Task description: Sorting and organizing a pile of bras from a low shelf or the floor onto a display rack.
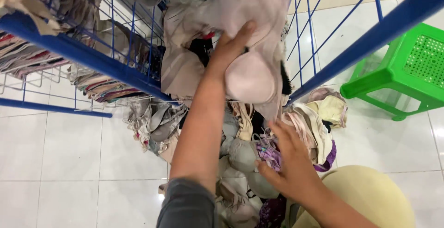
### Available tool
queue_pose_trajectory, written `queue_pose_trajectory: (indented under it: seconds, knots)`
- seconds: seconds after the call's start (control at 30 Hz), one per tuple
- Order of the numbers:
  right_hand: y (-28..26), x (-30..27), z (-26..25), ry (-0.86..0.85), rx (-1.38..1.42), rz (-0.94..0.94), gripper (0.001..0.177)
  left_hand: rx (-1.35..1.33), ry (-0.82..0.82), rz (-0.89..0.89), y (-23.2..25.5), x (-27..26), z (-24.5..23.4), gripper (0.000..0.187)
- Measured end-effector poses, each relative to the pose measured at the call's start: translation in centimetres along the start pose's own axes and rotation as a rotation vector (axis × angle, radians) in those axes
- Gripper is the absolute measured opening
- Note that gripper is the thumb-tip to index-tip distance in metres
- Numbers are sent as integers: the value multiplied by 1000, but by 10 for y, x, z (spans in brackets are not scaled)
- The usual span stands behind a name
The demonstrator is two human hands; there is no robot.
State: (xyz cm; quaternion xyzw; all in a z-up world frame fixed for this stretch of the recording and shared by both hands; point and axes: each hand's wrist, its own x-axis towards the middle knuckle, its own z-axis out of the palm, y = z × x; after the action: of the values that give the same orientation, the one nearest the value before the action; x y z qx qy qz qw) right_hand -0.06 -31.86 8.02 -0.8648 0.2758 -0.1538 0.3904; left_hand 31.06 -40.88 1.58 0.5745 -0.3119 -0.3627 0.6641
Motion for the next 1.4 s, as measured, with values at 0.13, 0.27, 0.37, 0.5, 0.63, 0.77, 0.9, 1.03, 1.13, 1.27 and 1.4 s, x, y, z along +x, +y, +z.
queue_pose_trajectory:
  seconds: [0.13,0.27,0.37,0.5,0.63,0.77,0.9,1.03,1.13,1.27,1.4]
  knots:
    - [-2,4,-5,17,-19,34,87,257,-109,127,-135,99,2,75]
    - [2,9,-12,42,-12,18,86,526,197,-81,-247,126,7,70]
    - [12,7,-10,-37,64,25,84,419,242,70,-255,127,9,68]
    - [15,6,-10,-186,133,52,79,644,347,182,-189,106,9,67]
    - [24,4,-6,-297,160,103,75,1018,473,206,-19,40,53,54]
    - [32,0,6,-335,154,96,72,1302,10,189,-39,55,84,81]
    - [46,-2,14,-421,126,45,74,1441,-292,-127,-73,85,96,94]
    - [50,1,13,-488,85,29,74,1410,-350,-290,-72,92,101,92]
    - [52,-7,15,-536,46,62,72,1336,-293,-128,-92,76,89,76]
    - [51,-8,10,-516,67,39,66,1144,-116,218,-89,1,86,70]
    - [43,-10,11,-534,58,48,65,1128,95,393,-111,-56,89,84]
